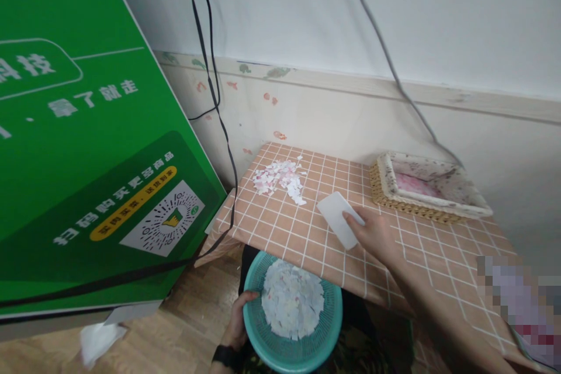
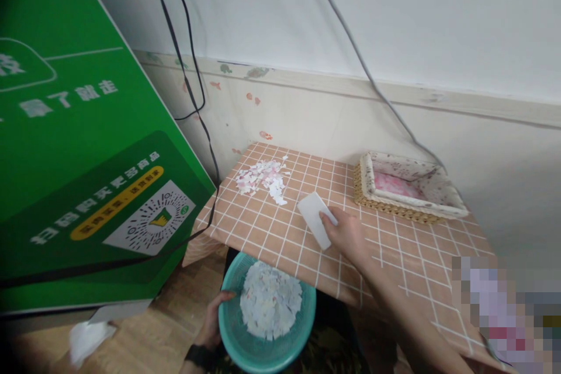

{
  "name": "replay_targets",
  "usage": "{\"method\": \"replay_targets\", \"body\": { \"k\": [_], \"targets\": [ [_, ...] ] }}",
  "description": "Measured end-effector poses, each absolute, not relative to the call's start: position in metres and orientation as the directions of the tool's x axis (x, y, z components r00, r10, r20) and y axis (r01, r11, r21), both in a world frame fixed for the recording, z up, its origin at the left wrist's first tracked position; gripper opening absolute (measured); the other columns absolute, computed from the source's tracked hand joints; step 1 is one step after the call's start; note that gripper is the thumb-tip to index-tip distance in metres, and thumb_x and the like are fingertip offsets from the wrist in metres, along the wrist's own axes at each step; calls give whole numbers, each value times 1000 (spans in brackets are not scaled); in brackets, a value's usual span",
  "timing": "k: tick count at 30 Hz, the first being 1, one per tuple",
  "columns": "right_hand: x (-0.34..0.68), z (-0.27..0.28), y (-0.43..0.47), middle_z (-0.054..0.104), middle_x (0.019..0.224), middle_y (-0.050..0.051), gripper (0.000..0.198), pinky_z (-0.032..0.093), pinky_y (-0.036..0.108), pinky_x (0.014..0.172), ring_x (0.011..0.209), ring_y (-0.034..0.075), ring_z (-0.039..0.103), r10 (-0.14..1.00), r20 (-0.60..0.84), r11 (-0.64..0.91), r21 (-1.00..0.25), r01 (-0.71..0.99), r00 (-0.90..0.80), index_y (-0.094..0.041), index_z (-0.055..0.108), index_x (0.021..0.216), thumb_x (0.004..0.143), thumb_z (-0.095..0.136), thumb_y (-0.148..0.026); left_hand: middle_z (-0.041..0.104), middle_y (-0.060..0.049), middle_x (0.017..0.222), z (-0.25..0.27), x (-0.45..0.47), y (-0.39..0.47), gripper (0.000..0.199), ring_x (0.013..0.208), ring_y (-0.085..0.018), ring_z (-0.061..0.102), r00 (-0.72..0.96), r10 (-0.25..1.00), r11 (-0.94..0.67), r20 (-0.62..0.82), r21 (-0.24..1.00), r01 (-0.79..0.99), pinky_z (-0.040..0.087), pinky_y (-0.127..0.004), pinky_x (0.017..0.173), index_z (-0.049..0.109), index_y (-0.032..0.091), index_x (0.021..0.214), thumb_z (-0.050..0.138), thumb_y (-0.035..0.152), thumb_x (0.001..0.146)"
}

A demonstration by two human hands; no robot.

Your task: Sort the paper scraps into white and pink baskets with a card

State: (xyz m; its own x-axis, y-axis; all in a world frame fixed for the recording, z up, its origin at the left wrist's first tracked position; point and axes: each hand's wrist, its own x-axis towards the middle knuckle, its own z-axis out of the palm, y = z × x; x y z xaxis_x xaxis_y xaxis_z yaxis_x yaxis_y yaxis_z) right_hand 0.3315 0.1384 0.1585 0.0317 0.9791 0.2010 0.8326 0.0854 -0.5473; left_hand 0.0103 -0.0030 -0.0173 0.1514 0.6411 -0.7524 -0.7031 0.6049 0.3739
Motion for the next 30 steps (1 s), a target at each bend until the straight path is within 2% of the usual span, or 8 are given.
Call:
{"method": "replay_targets", "body": {
  "k": [5,12,19,26,30],
  "targets": [
    [324,174,172,73,83,7,33,44,29,61,70,21,66,956,292,173,-509,843,-19,-18,71,99,86,49,-39,74,-9,65,-20,9,-4,20,58,-26,67,116,647,599,-754,408,-689,51,-36,58,71,8,79,66,21,64],
    [294,173,201,72,78,7,28,39,26,57,64,19,63,958,272,218,-485,847,-91,-17,72,92,85,49,-32,75,-12,68,-16,12,-4,26,65,-30,70,115,620,602,-777,376,-705,53,-39,61,70,8,85,67,22,63],
    [290,170,199,72,79,6,28,39,26,56,64,18,63,967,236,214,-540,814,-97,-17,72,95,84,49,-31,74,-8,62,-22,9,-4,16,54,-22,66,101,641,597,-761,411,-689,51,-34,59,71,9,75,65,20,66],
    [295,171,202,72,77,7,29,39,27,56,64,19,63,972,229,163,-531,831,-45,-16,72,94,84,50,-33,74,-8,64,-20,9,-3,18,54,-22,65,141,647,606,-750,392,-693,50,-34,57,72,8,78,64,21,67],
    [289,169,202,73,82,6,29,40,26,55,64,18,64,975,209,190,-595,781,-78,-16,72,96,84,50,-31,73,-7,61,-20,9,-3,15,53,-21,64,119,649,597,-752,406,-692,50,-33,57,71,9,75,64,20,67]
  ]
}}
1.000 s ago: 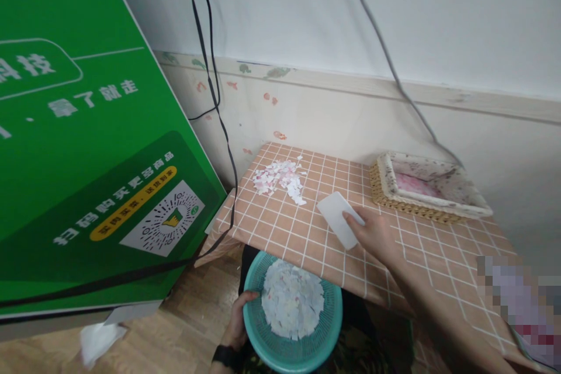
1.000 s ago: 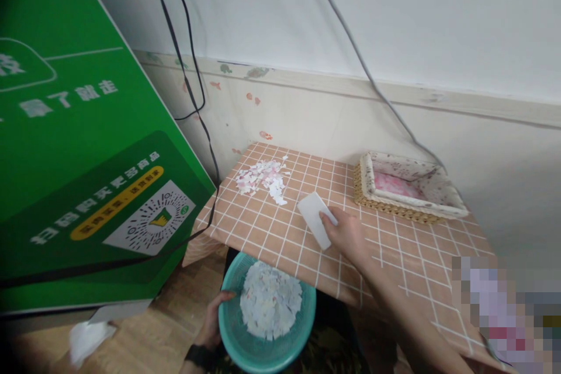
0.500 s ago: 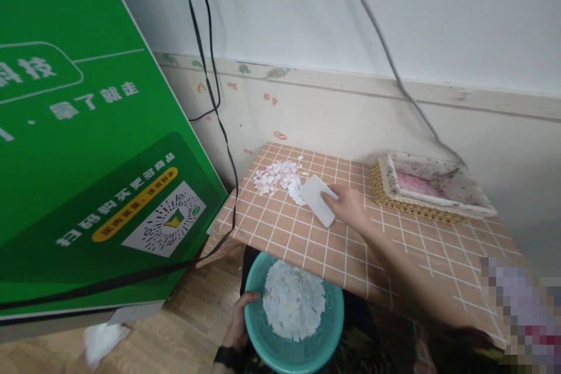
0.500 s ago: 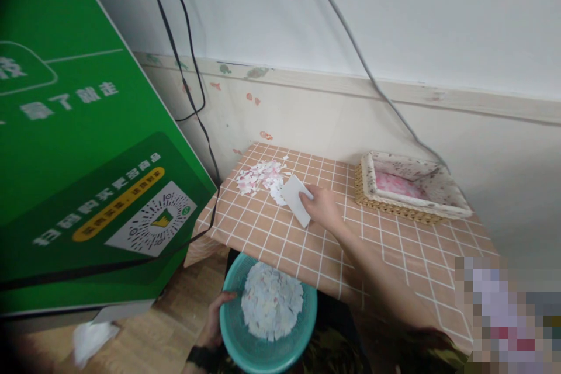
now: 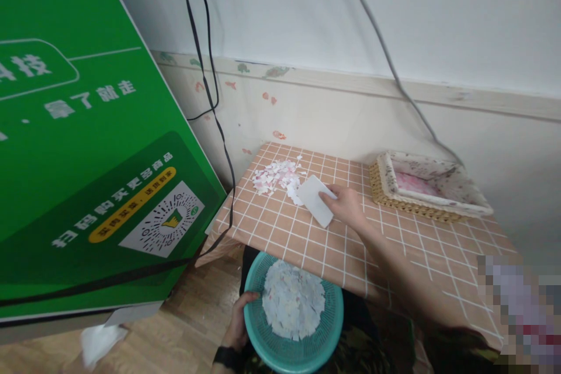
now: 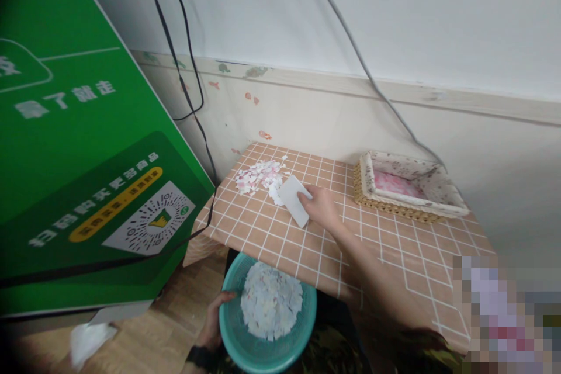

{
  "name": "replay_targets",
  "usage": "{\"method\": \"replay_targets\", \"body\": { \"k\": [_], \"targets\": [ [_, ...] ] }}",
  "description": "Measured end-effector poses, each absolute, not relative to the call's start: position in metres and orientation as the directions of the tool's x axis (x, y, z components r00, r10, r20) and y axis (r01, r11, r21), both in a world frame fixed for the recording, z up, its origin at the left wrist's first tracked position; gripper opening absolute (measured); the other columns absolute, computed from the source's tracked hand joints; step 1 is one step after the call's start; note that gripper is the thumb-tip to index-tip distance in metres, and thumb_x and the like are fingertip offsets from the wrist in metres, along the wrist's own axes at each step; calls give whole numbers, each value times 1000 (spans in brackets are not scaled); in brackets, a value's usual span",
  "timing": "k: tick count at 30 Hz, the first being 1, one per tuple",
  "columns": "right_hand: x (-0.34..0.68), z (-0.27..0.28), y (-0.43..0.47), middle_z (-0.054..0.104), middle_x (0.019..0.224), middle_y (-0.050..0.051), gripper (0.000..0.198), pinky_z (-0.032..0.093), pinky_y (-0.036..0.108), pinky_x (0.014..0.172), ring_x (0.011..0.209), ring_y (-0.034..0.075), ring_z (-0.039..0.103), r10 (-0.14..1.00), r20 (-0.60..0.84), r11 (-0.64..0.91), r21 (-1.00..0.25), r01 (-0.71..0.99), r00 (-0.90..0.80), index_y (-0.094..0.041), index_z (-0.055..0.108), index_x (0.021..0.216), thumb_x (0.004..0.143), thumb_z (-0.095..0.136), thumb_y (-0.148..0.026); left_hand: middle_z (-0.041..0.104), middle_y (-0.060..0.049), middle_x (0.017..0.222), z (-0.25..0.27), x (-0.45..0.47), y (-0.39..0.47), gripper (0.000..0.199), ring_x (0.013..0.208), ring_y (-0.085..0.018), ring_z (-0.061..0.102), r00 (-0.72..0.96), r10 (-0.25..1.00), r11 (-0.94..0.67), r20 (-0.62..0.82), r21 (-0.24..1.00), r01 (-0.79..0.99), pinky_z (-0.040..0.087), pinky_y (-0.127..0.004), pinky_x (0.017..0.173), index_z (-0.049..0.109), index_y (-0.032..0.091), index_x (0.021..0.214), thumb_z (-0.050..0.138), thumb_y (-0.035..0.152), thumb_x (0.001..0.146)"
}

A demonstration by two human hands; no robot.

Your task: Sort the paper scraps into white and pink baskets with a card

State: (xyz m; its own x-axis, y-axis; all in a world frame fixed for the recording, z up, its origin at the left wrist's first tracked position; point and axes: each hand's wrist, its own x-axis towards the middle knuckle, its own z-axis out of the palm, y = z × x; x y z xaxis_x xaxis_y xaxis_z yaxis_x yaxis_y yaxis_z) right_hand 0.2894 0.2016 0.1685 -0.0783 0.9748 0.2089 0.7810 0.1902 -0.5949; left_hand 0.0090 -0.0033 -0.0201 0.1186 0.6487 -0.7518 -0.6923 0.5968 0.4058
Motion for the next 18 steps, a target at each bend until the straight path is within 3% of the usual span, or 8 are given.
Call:
{"method": "replay_targets", "body": {
  "k": [13,18],
  "targets": [
    [319,160,191,72,77,7,32,39,27,57,66,20,64,976,206,47,-541,839,78,-16,73,94,82,52,-38,73,-8,61,-18,10,-2,16,52,-22,64,120,622,615,-774,388,-687,49,-33,55,71,9,71,66,22,63],
    [317,158,196,73,83,7,31,41,26,59,69,20,65,974,209,53,-600,798,92,-17,72,96,81,53,-37,74,-9,64,-17,9,-2,18,52,-23,65,130,634,616,-762,396,-681,50,-34,55,71,9,75,67,23,64]
  ]
}}
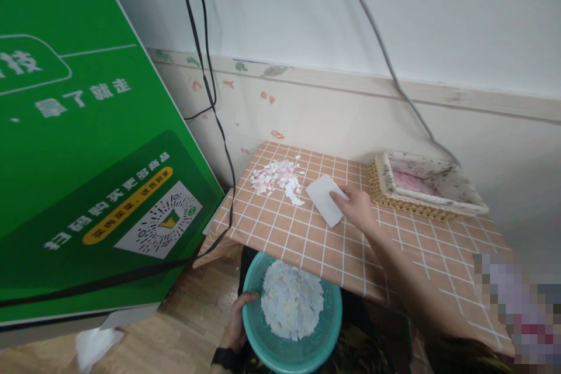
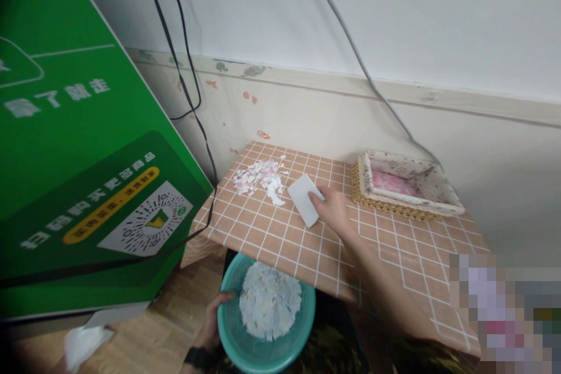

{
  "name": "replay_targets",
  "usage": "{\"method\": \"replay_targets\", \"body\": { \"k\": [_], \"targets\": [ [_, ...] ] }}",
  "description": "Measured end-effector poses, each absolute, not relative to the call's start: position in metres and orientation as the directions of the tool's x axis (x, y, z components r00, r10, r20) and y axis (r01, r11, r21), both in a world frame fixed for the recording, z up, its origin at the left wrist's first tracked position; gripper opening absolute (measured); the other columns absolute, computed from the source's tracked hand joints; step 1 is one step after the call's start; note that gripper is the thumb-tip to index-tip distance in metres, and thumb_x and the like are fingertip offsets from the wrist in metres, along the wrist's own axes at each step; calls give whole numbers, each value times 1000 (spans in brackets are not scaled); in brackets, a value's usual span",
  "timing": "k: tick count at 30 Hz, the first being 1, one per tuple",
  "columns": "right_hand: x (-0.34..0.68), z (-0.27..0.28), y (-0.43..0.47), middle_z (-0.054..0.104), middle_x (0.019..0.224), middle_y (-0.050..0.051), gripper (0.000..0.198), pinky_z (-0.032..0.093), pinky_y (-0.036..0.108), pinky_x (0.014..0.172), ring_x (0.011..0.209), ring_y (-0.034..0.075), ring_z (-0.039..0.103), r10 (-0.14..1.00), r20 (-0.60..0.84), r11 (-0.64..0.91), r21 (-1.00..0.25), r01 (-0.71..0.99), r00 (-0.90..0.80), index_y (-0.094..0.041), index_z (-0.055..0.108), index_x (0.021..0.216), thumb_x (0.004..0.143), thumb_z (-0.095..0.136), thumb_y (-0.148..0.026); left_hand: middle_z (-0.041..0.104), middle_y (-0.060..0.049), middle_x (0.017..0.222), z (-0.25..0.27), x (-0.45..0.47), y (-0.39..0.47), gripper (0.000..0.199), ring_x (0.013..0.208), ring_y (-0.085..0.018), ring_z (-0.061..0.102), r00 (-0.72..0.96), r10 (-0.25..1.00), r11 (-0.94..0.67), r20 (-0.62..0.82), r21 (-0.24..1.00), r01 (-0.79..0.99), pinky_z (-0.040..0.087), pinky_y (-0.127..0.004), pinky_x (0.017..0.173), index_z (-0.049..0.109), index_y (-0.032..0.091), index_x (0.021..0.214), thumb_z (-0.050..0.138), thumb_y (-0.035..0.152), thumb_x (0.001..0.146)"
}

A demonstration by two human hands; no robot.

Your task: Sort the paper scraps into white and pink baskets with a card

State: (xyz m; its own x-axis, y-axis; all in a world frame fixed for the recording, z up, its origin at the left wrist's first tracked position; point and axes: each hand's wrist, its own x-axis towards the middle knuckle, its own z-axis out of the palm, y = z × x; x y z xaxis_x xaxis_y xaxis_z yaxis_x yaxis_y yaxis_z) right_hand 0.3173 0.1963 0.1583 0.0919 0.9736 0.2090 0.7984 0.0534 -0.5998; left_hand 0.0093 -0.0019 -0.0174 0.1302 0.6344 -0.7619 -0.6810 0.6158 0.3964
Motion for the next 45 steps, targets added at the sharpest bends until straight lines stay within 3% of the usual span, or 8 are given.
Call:
{"method": "replay_targets", "body": {
  "k": [6,21,26,32,39,45],
  "targets": [
    [299,158,225,73,84,9,33,40,28,61,72,23,65,951,268,23,-565,825,157,-16,72,98,83,51,-37,75,-10,68,-24,8,-4,20,60,-25,68,156,639,613,-753,377,-695,51,-36,58,72,9,80,66,23,66],
    [279,154,233,72,81,9,30,38,26,59,68,20,63,962,254,71,-589,805,101,-15,71,96,82,50,-31,74,-10,66,-24,8,-4,18,55,-23,66,141,646,608,-750,393,-690,51,-34,58,71,7,77,64,21,67],
    [279,149,224,71,74,8,30,37,26,55,65,20,63,963,190,-33,-621,783,191,-15,70,92,83,49,-34,74,-10,65,-21,9,-3,17,59,-25,68,136,631,612,-764,382,-693,52,-36,59,71,8,75,66,21,65],
    [302,150,209,71,78,10,31,38,27,59,70,22,63,945,240,-66,-531,845,224,-15,71,89,81,50,-37,75,-12,70,-18,11,-4,25,63,-30,69,136,640,595,-756,376,-711,52,-41,62,72,7,83,67,22,64],
    [304,153,211,73,86,10,35,42,28,65,76,23,65,930,298,-6,-572,820,214,-16,71,100,83,49,-38,75,-12,69,-20,10,-5,25,63,-30,69,149,651,604,-744,389,-696,53,-42,65,72,8,82,67,25,64],
    [280,155,228,72,82,11,31,40,27,59,70,22,64,950,254,9,-597,802,179,-14,72,92,82,49,-33,75,-10,69,-24,8,-5,22,66,-29,69,156,667,597,-728,397,-697,53,-42,68,72,9,81,67,23,66]
  ]
}}
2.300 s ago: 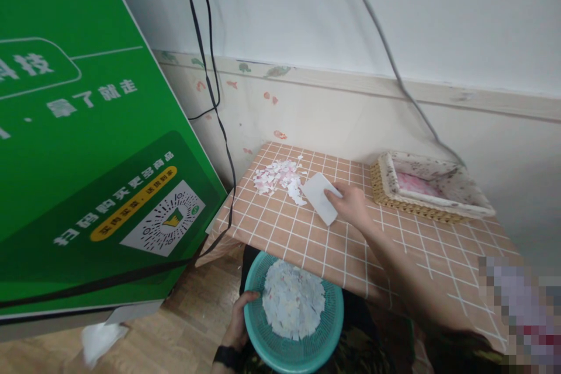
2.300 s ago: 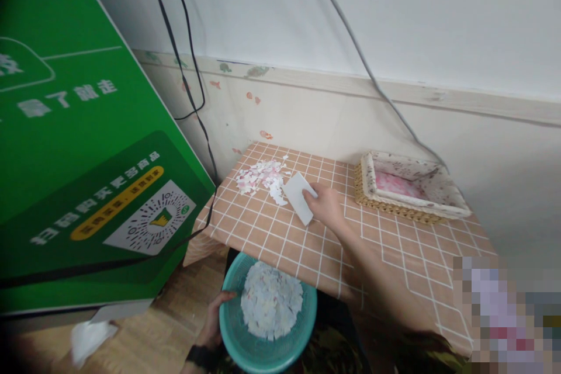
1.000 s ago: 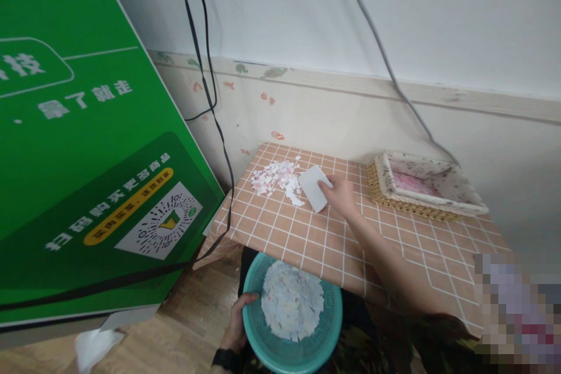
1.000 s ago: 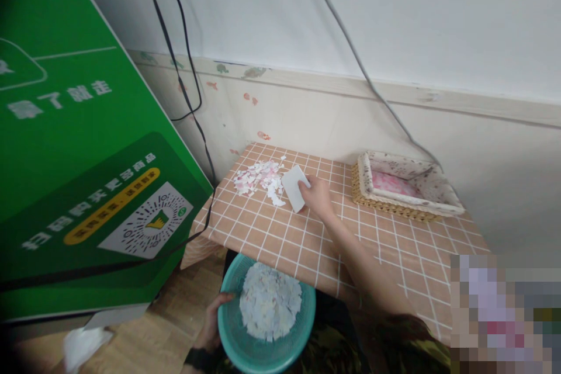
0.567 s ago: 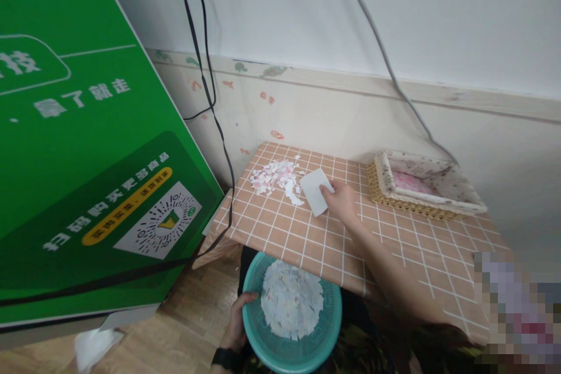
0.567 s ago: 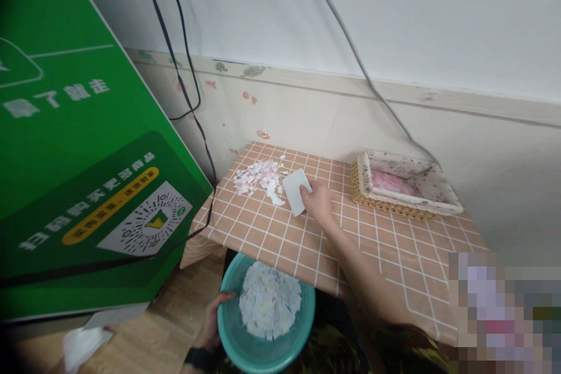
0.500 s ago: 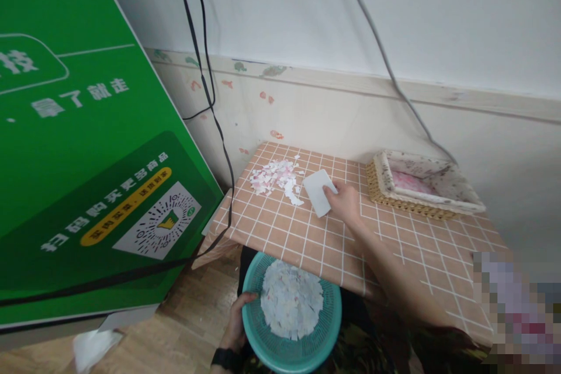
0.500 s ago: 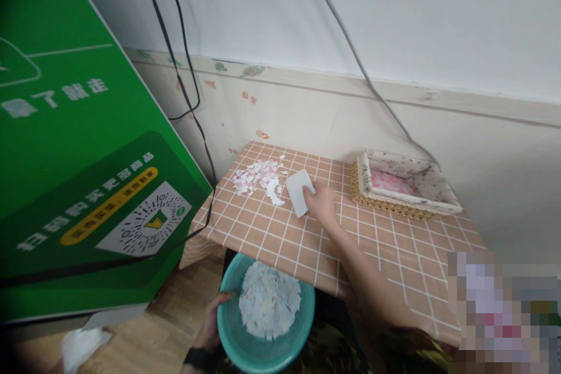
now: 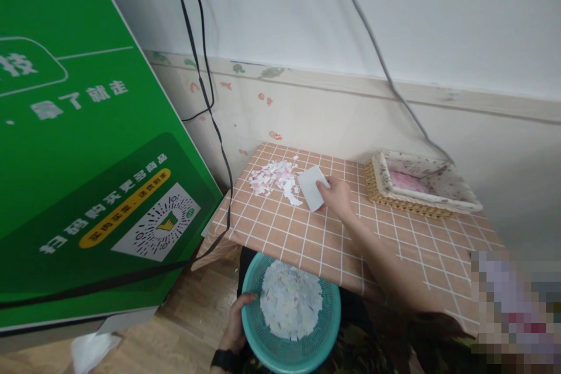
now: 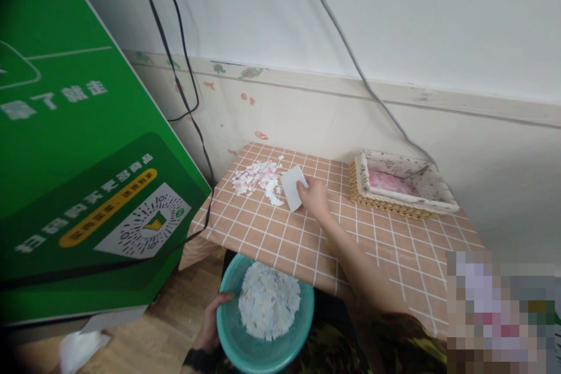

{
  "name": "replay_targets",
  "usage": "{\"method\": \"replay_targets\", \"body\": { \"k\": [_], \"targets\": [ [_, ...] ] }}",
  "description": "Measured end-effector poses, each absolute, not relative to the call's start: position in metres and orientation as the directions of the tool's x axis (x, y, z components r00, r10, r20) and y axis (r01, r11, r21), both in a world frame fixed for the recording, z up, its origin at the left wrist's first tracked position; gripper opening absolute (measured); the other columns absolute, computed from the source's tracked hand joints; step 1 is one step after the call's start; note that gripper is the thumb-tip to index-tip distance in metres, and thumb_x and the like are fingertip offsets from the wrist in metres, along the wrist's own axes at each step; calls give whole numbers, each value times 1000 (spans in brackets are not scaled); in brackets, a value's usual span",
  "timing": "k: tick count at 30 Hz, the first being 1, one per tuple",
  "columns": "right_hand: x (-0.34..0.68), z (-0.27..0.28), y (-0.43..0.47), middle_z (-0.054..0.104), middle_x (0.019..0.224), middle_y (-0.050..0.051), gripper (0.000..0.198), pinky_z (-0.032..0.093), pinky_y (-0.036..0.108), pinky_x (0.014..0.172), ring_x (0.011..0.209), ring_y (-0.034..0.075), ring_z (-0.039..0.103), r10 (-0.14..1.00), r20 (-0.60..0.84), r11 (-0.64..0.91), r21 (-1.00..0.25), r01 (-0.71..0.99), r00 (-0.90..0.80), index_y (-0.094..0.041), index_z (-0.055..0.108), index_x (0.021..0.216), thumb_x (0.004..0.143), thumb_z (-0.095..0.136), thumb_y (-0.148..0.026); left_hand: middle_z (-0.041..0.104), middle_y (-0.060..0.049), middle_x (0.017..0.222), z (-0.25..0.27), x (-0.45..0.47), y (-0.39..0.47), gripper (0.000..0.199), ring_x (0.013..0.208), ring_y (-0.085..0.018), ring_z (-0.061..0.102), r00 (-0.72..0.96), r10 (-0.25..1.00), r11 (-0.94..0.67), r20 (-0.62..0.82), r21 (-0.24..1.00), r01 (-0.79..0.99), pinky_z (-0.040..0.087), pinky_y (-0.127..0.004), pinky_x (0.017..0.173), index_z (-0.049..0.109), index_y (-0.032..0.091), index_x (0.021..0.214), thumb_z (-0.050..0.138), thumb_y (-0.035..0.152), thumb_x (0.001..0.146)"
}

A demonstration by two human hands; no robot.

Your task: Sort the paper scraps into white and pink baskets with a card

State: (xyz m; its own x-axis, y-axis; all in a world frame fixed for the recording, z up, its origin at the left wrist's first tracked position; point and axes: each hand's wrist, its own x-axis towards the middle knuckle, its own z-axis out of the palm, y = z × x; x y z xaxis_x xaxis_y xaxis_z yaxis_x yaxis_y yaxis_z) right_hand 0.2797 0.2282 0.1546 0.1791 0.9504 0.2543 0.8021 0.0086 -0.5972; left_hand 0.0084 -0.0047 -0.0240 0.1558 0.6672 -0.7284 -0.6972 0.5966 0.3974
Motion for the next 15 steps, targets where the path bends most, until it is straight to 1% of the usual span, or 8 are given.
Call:
{"method": "replay_targets", "body": {
  "k": [3,7,9,12,15],
  "targets": [
    [282,154,226,72,79,10,30,38,27,58,69,22,64,951,257,5,-565,825,170,-15,72,90,82,49,-33,75,-10,69,-25,8,-5,20,64,-27,69,146,668,596,-730,407,-692,53,-39,67,71,8,79,66,23,66],
    [294,154,217,72,77,10,31,38,27,59,68,22,64,946,257,-29,-532,846,195,-16,72,92,81,50,-35,75,-11,69,-24,8,-5,26,68,-30,69,183,649,619,-738,373,-691,53,-41,68,71,7,84,65,26,67],
    [297,156,215,72,77,9,32,39,27,60,69,22,64,944,272,-17,-523,852,186,-16,72,94,81,50,-36,75,-12,67,-23,8,-4,26,67,-30,69,185,635,626,-750,359,-692,53,-42,66,71,7,84,66,25,66],
    [294,159,216,72,79,9,33,39,27,60,69,22,64,947,276,9,-534,846,164,-16,72,95,82,49,-36,75,-12,67,-22,8,-3,25,63,-30,69,169,611,634,-773,351,-689,53,-42,62,71,7,83,66,23,64],
    [285,160,219,72,80,9,33,40,27,61,71,22,65,952,277,46,-552,832,131,-16,72,97,83,49,-35,75,-11,68,-20,9,-3,25,64,-30,69,160,623,621,-766,359,-697,53,-41,62,71,7,83,66,23,65]
  ]
}}
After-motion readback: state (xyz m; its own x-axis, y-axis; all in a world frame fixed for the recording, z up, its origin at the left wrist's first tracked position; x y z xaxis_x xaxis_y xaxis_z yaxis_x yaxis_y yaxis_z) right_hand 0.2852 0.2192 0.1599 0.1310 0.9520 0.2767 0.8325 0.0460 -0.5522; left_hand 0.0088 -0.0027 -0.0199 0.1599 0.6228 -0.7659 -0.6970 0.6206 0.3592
